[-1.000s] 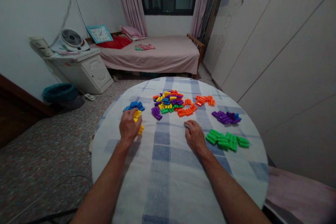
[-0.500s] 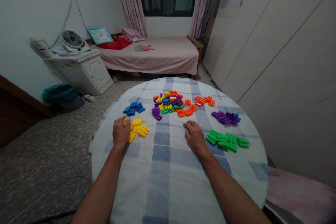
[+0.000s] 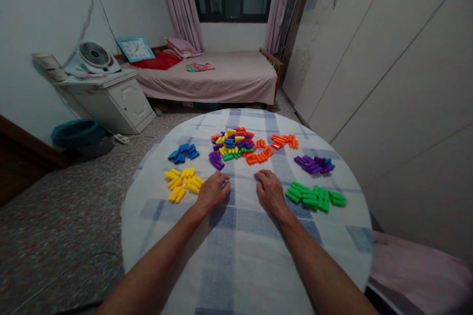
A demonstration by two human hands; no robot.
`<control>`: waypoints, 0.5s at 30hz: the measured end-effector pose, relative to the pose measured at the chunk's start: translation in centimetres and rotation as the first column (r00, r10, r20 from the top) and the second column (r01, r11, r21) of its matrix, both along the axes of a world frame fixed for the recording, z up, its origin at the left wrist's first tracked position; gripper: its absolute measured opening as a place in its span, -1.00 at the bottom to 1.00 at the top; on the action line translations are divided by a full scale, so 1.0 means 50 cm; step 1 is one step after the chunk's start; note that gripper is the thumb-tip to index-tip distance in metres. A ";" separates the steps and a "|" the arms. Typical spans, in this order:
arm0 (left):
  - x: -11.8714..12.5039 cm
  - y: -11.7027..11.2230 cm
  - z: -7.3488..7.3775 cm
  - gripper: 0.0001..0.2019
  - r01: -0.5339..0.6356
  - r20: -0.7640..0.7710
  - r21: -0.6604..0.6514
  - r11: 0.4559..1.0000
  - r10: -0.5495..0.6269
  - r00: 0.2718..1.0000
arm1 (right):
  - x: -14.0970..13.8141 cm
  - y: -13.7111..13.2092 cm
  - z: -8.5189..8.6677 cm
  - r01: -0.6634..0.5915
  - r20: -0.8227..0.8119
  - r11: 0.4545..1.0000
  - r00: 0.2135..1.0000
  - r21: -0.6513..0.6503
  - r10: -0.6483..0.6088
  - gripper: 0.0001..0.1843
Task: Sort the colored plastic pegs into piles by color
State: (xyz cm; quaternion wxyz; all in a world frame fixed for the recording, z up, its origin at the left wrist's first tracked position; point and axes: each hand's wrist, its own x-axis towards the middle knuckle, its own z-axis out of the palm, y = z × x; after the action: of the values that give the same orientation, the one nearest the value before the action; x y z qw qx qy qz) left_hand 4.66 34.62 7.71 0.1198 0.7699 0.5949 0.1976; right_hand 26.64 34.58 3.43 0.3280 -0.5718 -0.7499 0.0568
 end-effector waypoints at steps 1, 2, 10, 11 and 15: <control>-0.003 -0.006 -0.008 -0.80 -0.038 -0.068 -0.006 0.999 0.038 0.997 | 0.000 0.000 0.000 -0.001 -0.002 1.000 1.000 -0.003 0.001 -0.72; -0.012 -0.011 -0.013 -0.78 -0.080 -0.129 0.005 0.997 0.080 0.988 | 0.000 -0.001 0.001 -0.003 -0.005 1.000 1.000 -0.005 0.003 -0.72; -0.054 -0.025 0.024 -0.74 -0.239 -0.199 -0.040 0.970 0.227 0.953 | -0.002 0.001 -0.003 0.001 -0.003 1.000 1.000 0.002 -0.001 -0.71; -0.042 -0.018 0.029 -0.75 -0.226 -0.125 -0.072 0.972 0.216 0.968 | -0.002 0.001 -0.003 0.000 -0.001 1.000 1.000 0.002 0.000 -0.71; 0.030 0.027 0.031 -0.77 -0.124 0.247 -0.214 0.969 0.177 0.953 | -0.002 -0.001 -0.002 0.005 0.008 1.000 1.000 0.007 -0.005 -0.71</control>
State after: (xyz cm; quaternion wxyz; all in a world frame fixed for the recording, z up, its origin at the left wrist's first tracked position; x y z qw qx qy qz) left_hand 6.15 35.95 9.28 0.2577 0.6734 0.6472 0.2476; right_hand 26.52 34.55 3.35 0.3270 -0.5727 -0.7500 0.0507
